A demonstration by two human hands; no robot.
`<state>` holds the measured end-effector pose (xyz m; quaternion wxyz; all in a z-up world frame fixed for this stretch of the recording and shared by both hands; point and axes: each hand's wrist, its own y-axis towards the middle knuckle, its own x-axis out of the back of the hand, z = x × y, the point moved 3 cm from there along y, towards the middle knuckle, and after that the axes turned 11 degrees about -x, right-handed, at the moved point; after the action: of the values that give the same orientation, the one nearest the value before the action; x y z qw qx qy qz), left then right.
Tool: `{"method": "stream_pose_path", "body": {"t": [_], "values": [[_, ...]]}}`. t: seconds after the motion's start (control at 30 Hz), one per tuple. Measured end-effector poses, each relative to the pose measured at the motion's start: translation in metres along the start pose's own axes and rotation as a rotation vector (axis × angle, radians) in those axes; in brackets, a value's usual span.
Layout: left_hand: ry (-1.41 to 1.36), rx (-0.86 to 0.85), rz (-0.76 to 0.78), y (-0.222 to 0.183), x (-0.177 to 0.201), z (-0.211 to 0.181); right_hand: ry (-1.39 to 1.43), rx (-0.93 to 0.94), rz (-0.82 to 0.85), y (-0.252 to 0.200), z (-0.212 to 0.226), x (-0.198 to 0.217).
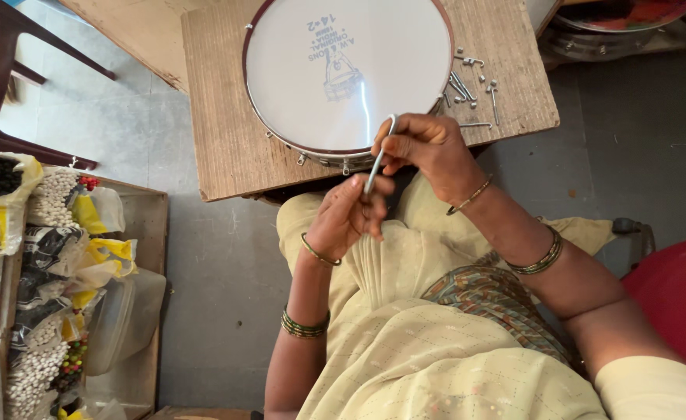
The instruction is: The person assembles a drum by placing the drumhead and a metal rim onto the shell, then inserting and tightening several tension rods by hand.
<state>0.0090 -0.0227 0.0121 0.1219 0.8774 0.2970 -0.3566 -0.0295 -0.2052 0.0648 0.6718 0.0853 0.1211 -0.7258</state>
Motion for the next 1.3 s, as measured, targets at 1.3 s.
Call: {"method": "stream_pose_path", "body": {"t": [1.3], "values": [[-0.263,0.012,0.214,0.0,-0.012,0.023,0.225,-0.057,0.079,-0.01,-0.01,0.009]]}}
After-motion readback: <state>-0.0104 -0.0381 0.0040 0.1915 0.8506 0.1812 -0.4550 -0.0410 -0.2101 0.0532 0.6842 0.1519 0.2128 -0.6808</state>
